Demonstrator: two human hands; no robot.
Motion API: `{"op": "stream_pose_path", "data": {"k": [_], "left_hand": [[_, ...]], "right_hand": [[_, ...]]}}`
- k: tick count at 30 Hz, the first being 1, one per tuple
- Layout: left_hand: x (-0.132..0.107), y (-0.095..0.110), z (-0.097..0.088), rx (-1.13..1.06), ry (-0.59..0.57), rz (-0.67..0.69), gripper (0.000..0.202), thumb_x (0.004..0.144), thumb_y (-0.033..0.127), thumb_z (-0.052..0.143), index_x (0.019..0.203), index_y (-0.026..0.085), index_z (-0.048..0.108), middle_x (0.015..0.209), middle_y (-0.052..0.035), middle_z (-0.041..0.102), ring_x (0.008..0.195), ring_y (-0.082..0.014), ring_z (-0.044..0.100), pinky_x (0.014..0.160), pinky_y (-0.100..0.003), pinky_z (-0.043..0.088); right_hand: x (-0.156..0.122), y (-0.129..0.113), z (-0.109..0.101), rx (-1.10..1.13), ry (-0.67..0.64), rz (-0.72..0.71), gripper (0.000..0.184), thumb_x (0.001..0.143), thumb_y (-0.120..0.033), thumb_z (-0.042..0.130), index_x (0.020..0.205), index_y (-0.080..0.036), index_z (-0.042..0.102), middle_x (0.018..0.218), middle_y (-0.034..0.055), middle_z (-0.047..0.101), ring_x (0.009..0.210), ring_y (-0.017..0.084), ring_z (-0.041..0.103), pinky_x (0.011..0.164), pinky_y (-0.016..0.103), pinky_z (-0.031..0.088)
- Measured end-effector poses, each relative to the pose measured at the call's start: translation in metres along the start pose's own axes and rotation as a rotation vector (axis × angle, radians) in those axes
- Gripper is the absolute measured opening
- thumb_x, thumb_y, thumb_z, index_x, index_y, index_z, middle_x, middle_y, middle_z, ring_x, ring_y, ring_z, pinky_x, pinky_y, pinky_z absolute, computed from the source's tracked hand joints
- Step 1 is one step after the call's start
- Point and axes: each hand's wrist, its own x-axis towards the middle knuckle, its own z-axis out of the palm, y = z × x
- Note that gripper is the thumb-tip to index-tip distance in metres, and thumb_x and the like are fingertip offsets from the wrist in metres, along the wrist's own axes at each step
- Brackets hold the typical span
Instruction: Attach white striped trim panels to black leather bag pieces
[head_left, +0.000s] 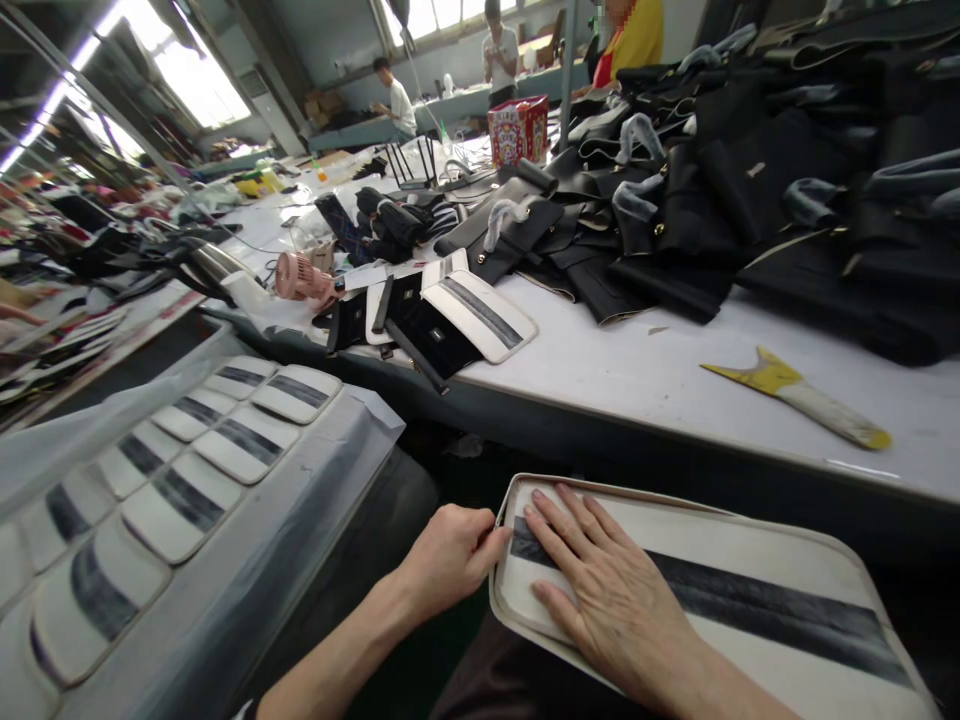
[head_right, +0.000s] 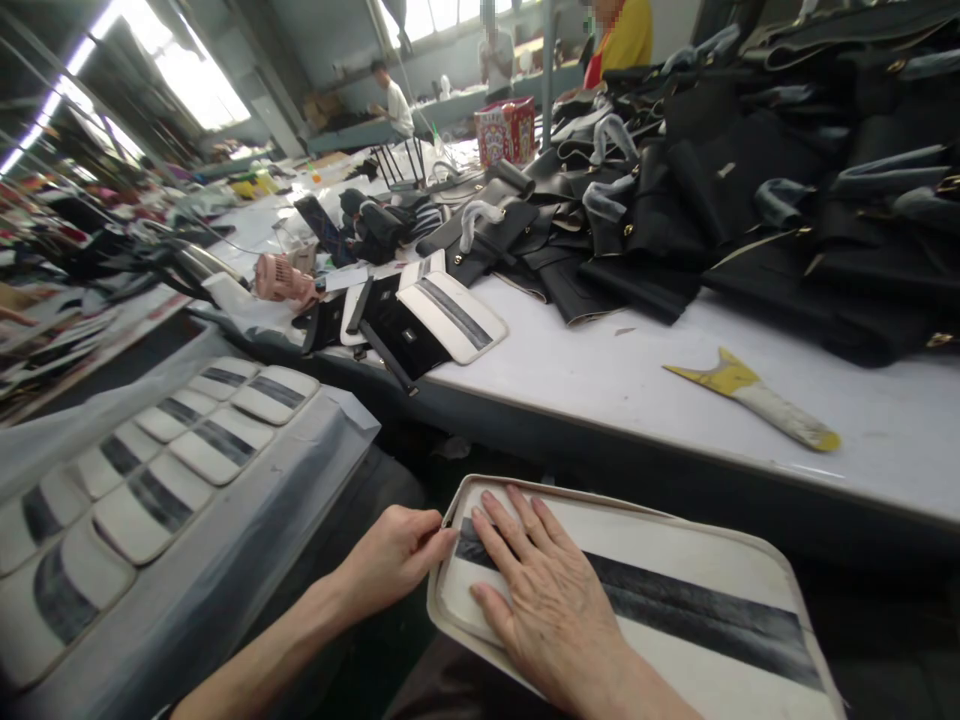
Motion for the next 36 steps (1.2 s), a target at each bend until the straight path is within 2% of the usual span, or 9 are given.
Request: {"op": "stream_pose_path", "data": {"k": [5,10,13,16,20,23,25,28,36], "left_hand": [[-0.005,-0.002,0.009,0.117,0.013,0.093,0.039,0.098,0.029,0.038,0.06,0.019,0.04,0.057,-0.0002,0.052,0.053,-0.0115,0.051,0.055,-0.025,0.028],[-0.005,0.0,0.011,0.273,0.015,0.11,0.037,0.099,0.03,0.034,0.064,0.02,0.039,0.06,-0.0026,0.057,0.056,-0.015,0.055,0.056,-0.028,0.028],[-0.004,0.006,0.008,0.275,-0.003,0.103,0.038,0.099,0.032,0.036,0.063,0.02,0.04,0.061,-0.0028,0.057,0.057,-0.015,0.055,0.056,-0.028,0.028],[-0.004,0.007,0.003,0.097,-0.019,0.028,0.043,0.098,0.04,0.041,0.061,0.018,0.043,0.056,-0.0005,0.053,0.052,-0.0125,0.051,0.054,-0.026,0.028],[-0.003,-0.005,0.007,-0.459,-0.047,-0.178,0.046,0.096,0.052,0.042,0.068,0.017,0.051,0.055,0.0015,0.053,0.046,-0.0104,0.048,0.051,-0.023,0.034],[0.0,-0.018,0.018,-0.898,-0.071,-0.263,0.038,0.089,0.051,0.059,0.076,0.018,0.046,0.066,0.0028,0.053,0.056,-0.009,0.049,0.056,-0.021,0.04],[0.003,-0.023,0.024,-1.088,-0.124,-0.297,0.038,0.086,0.046,0.066,0.078,0.018,0.043,0.07,0.0041,0.05,0.061,-0.008,0.047,0.061,-0.021,0.042],[0.007,-0.028,0.028,-1.195,-0.232,-0.321,0.035,0.088,0.042,0.066,0.08,0.018,0.042,0.073,0.0037,0.048,0.065,-0.0074,0.046,0.065,-0.021,0.042],[0.021,-0.038,0.018,-1.113,-0.404,-0.327,0.035,0.085,0.041,0.069,0.081,0.018,0.043,0.077,0.0016,0.053,0.066,-0.0089,0.052,0.068,-0.026,0.05]], "right_hand": [[-0.002,0.0,-0.001,0.022,-0.006,0.031,0.065,0.095,-0.044,0.048,0.153,-0.024,0.026,0.159,0.0022,0.022,0.147,0.026,0.018,0.117,0.048,0.024],[-0.002,0.0,-0.001,0.048,0.004,0.058,0.065,0.094,-0.042,0.049,0.152,-0.023,0.027,0.158,0.0028,0.023,0.147,0.027,0.017,0.117,0.049,0.023],[-0.002,0.001,-0.001,0.067,0.012,0.046,0.065,0.094,-0.042,0.05,0.152,-0.022,0.028,0.158,0.0041,0.024,0.147,0.027,0.016,0.118,0.049,0.022],[-0.003,0.002,-0.001,0.088,0.026,0.033,0.066,0.094,-0.042,0.051,0.152,-0.02,0.029,0.158,0.0048,0.025,0.147,0.027,0.016,0.118,0.049,0.022],[-0.003,0.001,-0.002,0.099,0.033,0.043,0.066,0.094,-0.041,0.051,0.152,-0.02,0.029,0.158,0.0051,0.026,0.147,0.027,0.017,0.118,0.048,0.022],[-0.003,0.0,-0.003,0.097,0.028,0.047,0.066,0.094,-0.04,0.051,0.153,-0.02,0.027,0.158,0.0045,0.024,0.147,0.027,0.016,0.118,0.048,0.021],[-0.003,0.0,-0.003,0.093,0.029,0.047,0.066,0.094,-0.04,0.05,0.153,-0.02,0.027,0.159,0.0033,0.022,0.147,0.027,0.015,0.118,0.048,0.02],[-0.004,0.001,-0.003,0.09,0.031,0.043,0.065,0.094,-0.04,0.049,0.153,-0.021,0.026,0.159,0.0018,0.021,0.147,0.026,0.015,0.118,0.047,0.02],[-0.003,0.001,-0.002,0.09,0.018,0.057,0.065,0.093,-0.04,0.051,0.152,-0.021,0.029,0.159,0.0042,0.024,0.147,0.027,0.016,0.117,0.048,0.022]]}}
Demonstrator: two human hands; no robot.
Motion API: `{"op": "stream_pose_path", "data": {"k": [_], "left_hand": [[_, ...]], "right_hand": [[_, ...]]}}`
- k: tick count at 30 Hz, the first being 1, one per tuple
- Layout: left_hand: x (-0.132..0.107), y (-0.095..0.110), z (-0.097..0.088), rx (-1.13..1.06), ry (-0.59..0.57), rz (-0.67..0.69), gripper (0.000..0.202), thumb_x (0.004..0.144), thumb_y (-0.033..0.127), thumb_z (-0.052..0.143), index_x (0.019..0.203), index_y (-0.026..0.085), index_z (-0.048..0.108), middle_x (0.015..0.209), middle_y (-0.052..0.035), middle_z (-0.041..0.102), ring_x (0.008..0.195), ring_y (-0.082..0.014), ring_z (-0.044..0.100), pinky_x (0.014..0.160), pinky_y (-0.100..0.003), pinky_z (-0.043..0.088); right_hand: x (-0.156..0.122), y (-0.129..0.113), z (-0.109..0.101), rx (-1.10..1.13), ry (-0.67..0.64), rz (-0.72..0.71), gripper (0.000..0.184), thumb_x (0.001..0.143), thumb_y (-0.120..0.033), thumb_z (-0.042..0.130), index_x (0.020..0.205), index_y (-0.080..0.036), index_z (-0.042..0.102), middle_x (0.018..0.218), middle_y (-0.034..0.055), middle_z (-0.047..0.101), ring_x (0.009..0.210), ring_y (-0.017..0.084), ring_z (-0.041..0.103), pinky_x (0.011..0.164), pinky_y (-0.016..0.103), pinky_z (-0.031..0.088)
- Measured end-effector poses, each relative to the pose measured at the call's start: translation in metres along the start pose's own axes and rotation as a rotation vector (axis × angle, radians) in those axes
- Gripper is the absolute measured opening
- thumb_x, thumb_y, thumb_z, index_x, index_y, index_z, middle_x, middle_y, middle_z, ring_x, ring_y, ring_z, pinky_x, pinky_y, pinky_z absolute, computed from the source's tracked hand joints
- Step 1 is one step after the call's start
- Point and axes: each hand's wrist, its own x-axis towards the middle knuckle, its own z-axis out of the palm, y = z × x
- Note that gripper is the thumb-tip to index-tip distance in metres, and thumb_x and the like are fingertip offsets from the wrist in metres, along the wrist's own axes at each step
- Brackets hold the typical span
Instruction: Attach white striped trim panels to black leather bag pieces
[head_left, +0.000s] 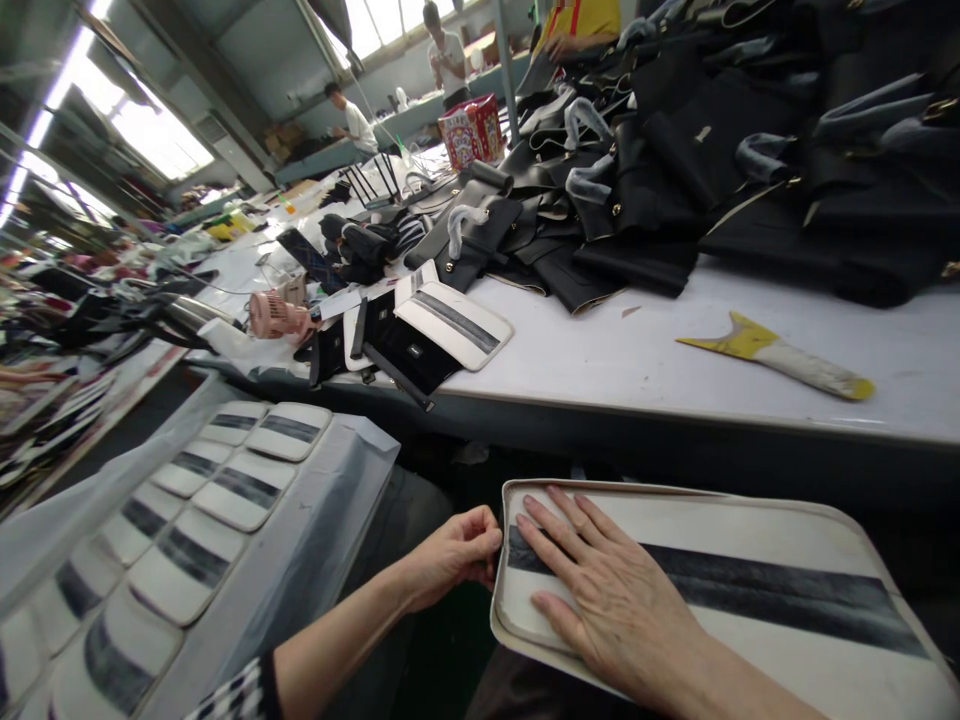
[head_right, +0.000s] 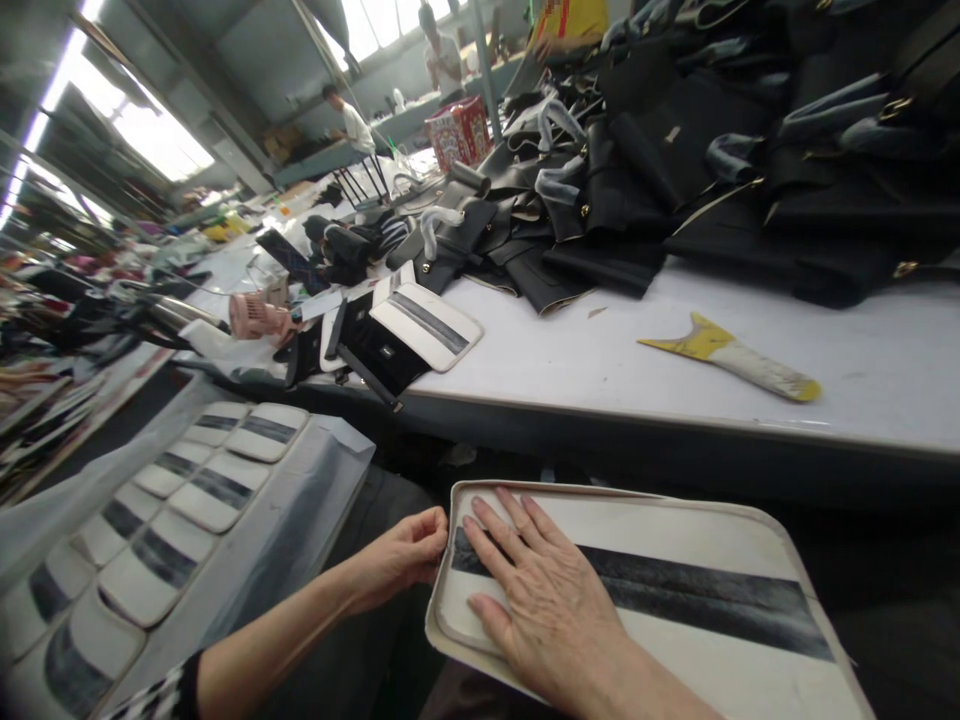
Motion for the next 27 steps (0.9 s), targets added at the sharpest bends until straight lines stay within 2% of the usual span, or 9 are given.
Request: {"op": "stream_pose_path", "data": {"k": [6,12,16,19,24,27], "left_hand": [[0.005,0.015,-0.006,0.077,-0.043,-0.074,0.041,0.077,0.044,0.077,0.081,0.017,0.045,0.074,0.0009,0.057,0.065,-0.0108,0.057,0.064,-0.029,0.055],[0.007,0.021,-0.002,0.2,-0.042,-0.107,0.047,0.076,0.051,0.074,0.079,0.019,0.04,0.068,0.0034,0.055,0.06,-0.0097,0.055,0.058,-0.029,0.056],[0.005,0.012,0.006,0.236,0.042,-0.042,0.047,0.078,0.055,0.07,0.08,0.02,0.038,0.067,0.0055,0.05,0.056,-0.0086,0.05,0.051,-0.024,0.051],[0.002,-0.002,0.014,0.246,0.137,0.022,0.044,0.084,0.056,0.063,0.081,0.021,0.036,0.067,0.0062,0.045,0.056,-0.0077,0.044,0.048,-0.019,0.042],[0.007,-0.033,0.029,0.248,0.392,0.258,0.039,0.091,0.049,0.056,0.078,0.021,0.033,0.07,0.0064,0.032,0.063,-0.0089,0.029,0.057,-0.02,0.032],[0.011,-0.043,0.036,0.152,0.446,0.297,0.039,0.091,0.049,0.056,0.078,0.022,0.031,0.071,0.0062,0.029,0.064,-0.0103,0.026,0.059,-0.021,0.031]], "right_hand": [[0.0,0.001,0.003,-0.014,0.01,0.0,0.066,0.092,-0.04,0.05,0.152,-0.02,0.029,0.159,0.0043,0.022,0.148,0.026,0.012,0.117,0.046,0.018],[0.001,0.002,0.007,-0.015,0.059,-0.003,0.07,0.09,-0.039,0.053,0.152,-0.018,0.027,0.16,0.0048,0.021,0.147,0.027,0.015,0.118,0.046,0.015],[0.003,0.004,0.006,0.004,0.063,-0.012,0.073,0.089,-0.041,0.053,0.153,-0.018,0.026,0.16,0.004,0.021,0.147,0.027,0.016,0.118,0.045,0.015],[0.004,0.006,0.007,0.006,0.064,-0.008,0.073,0.09,-0.044,0.052,0.153,-0.018,0.026,0.159,0.0028,0.022,0.147,0.026,0.016,0.118,0.045,0.016],[0.006,0.006,0.007,0.024,0.008,0.008,0.074,0.091,-0.046,0.052,0.154,-0.02,0.024,0.159,0.0015,0.021,0.147,0.026,0.017,0.118,0.045,0.017],[0.007,0.005,0.002,0.048,-0.058,0.013,0.073,0.092,-0.048,0.051,0.154,-0.022,0.023,0.16,0.0011,0.02,0.147,0.026,0.016,0.119,0.045,0.017]]}}
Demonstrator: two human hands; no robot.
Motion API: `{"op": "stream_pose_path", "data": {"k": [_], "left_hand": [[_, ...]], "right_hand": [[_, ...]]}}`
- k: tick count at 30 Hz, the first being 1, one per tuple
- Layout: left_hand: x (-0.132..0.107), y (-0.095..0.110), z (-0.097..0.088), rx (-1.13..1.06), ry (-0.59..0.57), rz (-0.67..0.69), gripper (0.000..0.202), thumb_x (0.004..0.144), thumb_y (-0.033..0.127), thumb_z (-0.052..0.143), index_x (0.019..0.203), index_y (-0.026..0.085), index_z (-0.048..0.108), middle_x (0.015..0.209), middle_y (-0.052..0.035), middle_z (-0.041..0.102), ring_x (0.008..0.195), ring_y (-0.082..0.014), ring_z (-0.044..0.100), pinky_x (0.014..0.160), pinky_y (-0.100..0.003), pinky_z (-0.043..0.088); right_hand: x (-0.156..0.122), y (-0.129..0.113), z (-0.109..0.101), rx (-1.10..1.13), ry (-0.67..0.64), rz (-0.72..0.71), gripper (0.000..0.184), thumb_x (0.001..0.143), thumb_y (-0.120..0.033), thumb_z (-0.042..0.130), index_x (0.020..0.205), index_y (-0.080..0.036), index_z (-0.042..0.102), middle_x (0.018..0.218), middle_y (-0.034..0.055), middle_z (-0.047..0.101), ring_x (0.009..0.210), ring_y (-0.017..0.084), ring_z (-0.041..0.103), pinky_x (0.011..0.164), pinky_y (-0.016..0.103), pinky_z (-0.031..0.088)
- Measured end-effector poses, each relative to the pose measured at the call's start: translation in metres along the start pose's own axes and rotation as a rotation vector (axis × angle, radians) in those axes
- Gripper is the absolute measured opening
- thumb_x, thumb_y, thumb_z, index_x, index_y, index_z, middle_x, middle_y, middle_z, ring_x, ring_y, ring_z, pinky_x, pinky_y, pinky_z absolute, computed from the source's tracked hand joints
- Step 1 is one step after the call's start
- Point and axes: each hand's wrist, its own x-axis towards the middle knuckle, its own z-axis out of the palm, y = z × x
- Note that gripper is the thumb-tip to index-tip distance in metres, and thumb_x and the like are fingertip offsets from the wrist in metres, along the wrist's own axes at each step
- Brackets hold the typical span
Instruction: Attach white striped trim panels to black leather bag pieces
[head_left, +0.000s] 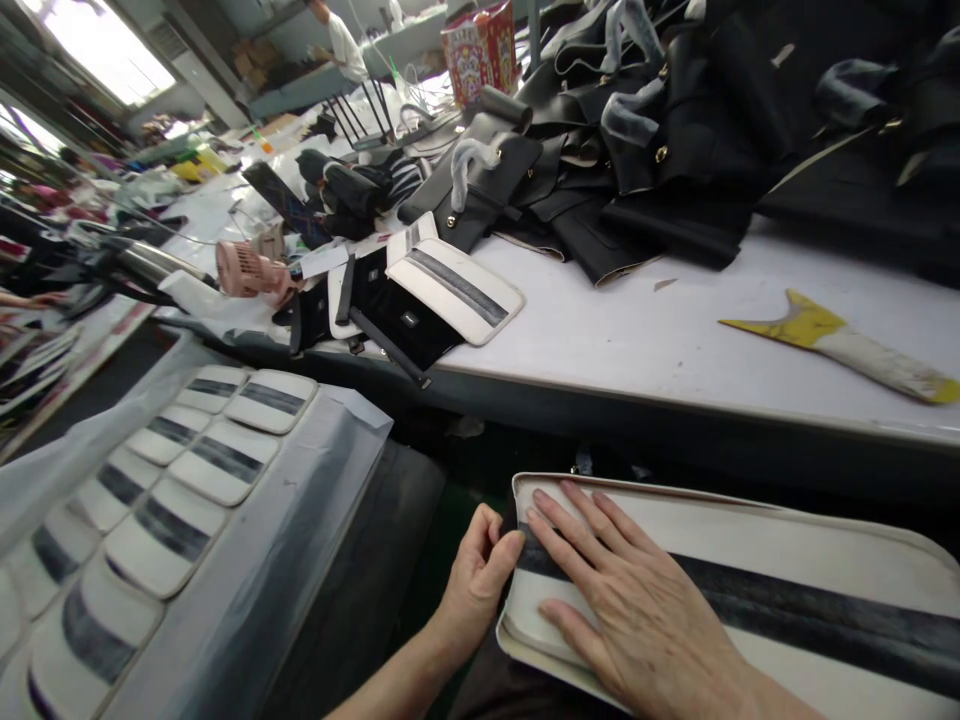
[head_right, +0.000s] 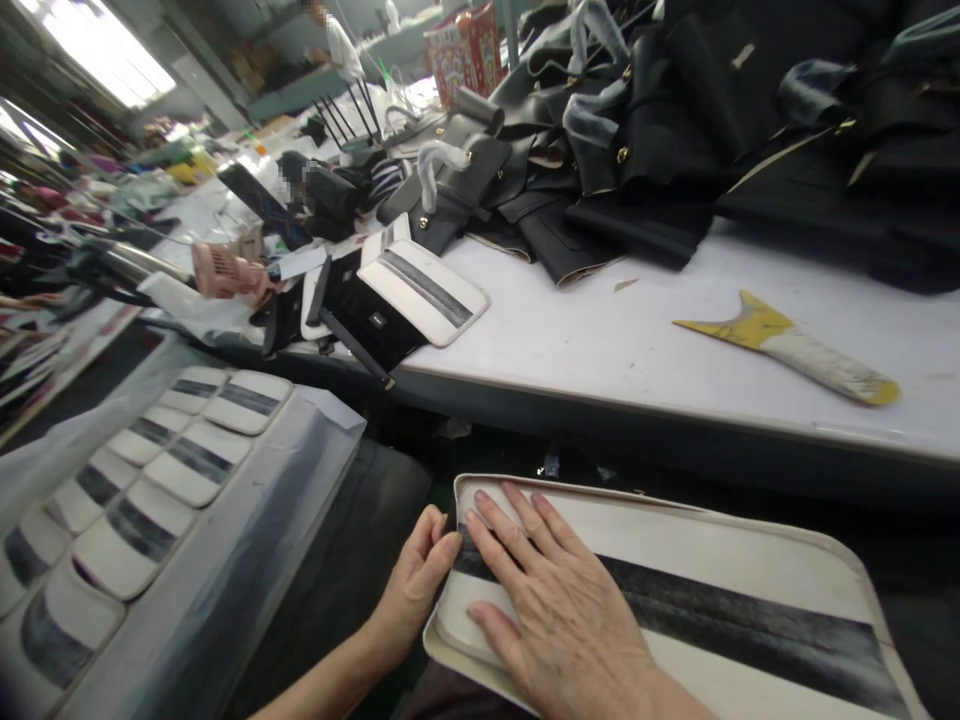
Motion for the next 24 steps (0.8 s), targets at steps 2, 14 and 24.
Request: {"op": "stream_pose_path", "data": {"k": [2,14,24], "left_hand": [[0.0,-0.001,0.002,-0.046,0.008,-0.005,0.039,0.09,0.048,0.057,0.078,0.022,0.031,0.071,0.0063,0.029,0.065,-0.0105,0.026,0.059,-0.022,0.03],[-0.007,0.006,0.005,-0.132,0.003,-0.024,0.034,0.087,0.05,0.062,0.092,0.022,0.042,0.081,0.0046,0.046,0.078,-0.0121,0.048,0.07,-0.022,0.04],[0.013,0.021,-0.011,0.469,-0.067,0.437,0.082,0.089,0.046,0.062,0.153,0.036,0.012,0.162,-0.0057,0.012,0.148,-0.0274,0.011,0.12,-0.049,0.01]], "right_hand": [[0.001,-0.001,-0.005,0.01,-0.03,-0.002,0.073,0.092,-0.049,0.051,0.154,-0.024,0.023,0.16,-0.0002,0.019,0.147,0.025,0.016,0.119,0.046,0.018],[-0.007,0.001,-0.024,0.54,0.103,0.184,0.068,0.092,-0.046,0.054,0.151,-0.026,0.027,0.156,0.0074,0.032,0.142,0.025,0.032,0.116,0.049,0.031],[-0.016,0.021,-0.024,1.328,0.536,0.59,0.03,0.088,-0.047,0.062,0.091,-0.018,0.071,0.081,0.0051,0.066,0.072,0.016,0.057,0.066,0.028,0.047]]}}
